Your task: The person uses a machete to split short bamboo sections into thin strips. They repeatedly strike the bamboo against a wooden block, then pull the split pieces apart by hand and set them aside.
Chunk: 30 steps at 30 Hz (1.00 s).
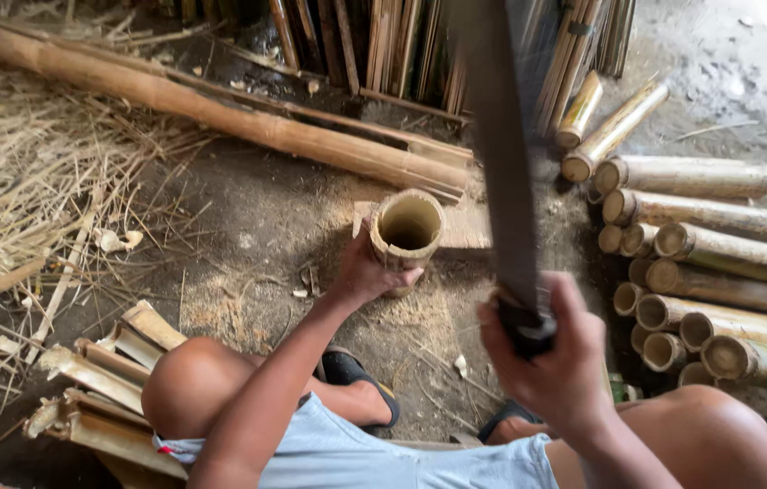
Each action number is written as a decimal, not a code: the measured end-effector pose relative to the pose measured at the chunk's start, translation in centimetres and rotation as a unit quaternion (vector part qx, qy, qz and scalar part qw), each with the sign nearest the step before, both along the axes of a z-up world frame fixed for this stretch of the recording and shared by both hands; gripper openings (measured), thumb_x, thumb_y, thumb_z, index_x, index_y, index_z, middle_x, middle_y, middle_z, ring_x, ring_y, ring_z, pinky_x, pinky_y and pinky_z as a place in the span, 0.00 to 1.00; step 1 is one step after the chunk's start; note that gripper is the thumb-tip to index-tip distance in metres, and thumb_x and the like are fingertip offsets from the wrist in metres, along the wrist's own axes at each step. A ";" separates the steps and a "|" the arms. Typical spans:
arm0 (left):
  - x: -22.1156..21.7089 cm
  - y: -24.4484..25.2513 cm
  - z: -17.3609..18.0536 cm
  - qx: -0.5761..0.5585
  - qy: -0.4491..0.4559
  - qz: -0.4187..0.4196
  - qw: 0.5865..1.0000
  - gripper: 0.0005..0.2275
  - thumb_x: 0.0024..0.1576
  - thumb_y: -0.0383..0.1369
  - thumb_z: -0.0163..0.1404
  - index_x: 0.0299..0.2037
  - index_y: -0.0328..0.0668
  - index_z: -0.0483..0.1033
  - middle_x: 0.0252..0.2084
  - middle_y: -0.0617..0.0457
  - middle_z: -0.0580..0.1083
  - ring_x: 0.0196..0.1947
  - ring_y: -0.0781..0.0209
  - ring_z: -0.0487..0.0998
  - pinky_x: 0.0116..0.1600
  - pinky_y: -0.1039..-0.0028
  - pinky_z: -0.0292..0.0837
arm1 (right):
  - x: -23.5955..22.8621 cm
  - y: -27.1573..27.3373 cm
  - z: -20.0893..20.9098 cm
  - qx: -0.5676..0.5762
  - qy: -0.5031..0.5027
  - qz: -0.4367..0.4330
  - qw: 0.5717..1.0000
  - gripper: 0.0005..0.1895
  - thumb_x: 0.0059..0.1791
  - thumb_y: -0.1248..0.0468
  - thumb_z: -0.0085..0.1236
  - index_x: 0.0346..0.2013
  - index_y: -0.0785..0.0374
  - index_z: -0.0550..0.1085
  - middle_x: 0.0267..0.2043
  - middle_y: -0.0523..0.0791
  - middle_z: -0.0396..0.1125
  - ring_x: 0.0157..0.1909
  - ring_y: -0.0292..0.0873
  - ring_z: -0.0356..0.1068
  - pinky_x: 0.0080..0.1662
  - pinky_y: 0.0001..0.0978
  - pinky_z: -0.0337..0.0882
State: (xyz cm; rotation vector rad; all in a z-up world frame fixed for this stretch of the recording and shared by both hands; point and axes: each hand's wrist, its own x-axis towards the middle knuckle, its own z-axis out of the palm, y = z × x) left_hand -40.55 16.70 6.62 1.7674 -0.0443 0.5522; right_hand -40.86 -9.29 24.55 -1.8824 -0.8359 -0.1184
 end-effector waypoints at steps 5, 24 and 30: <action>-0.2 -0.2 -0.1 -0.004 -0.013 -0.025 1.000 0.35 0.48 0.35 0.70 0.63 0.38 0.63 0.54 0.45 0.77 0.56 0.55 0.81 0.62 0.65 0.80 | 3.2 3.2 -5.7 -0.077 -0.036 0.025 0.996 0.14 0.48 0.65 0.63 0.43 0.66 0.70 0.29 0.50 0.73 0.29 0.41 0.77 0.30 0.30 0.75; 1.4 -1.6 0.1 -0.074 0.016 -0.051 0.996 0.49 0.44 0.34 0.70 0.72 0.36 0.46 0.63 0.42 0.67 0.63 0.54 0.72 0.66 0.66 0.76 | 6.7 2.3 -13.2 -0.231 0.162 0.031 0.959 0.11 0.47 0.60 0.61 0.35 0.62 0.70 0.21 0.47 0.69 0.23 0.45 0.73 0.28 0.43 0.71; 1.3 -1.5 -0.3 -0.054 -0.005 -0.029 0.998 0.46 0.45 0.31 0.70 0.71 0.37 0.51 0.62 0.42 0.69 0.63 0.54 0.73 0.66 0.66 0.75 | 5.3 4.1 -14.1 -0.203 -0.027 -0.098 0.974 0.12 0.50 0.61 0.62 0.39 0.64 0.69 0.22 0.52 0.67 0.24 0.56 0.71 0.28 0.47 0.66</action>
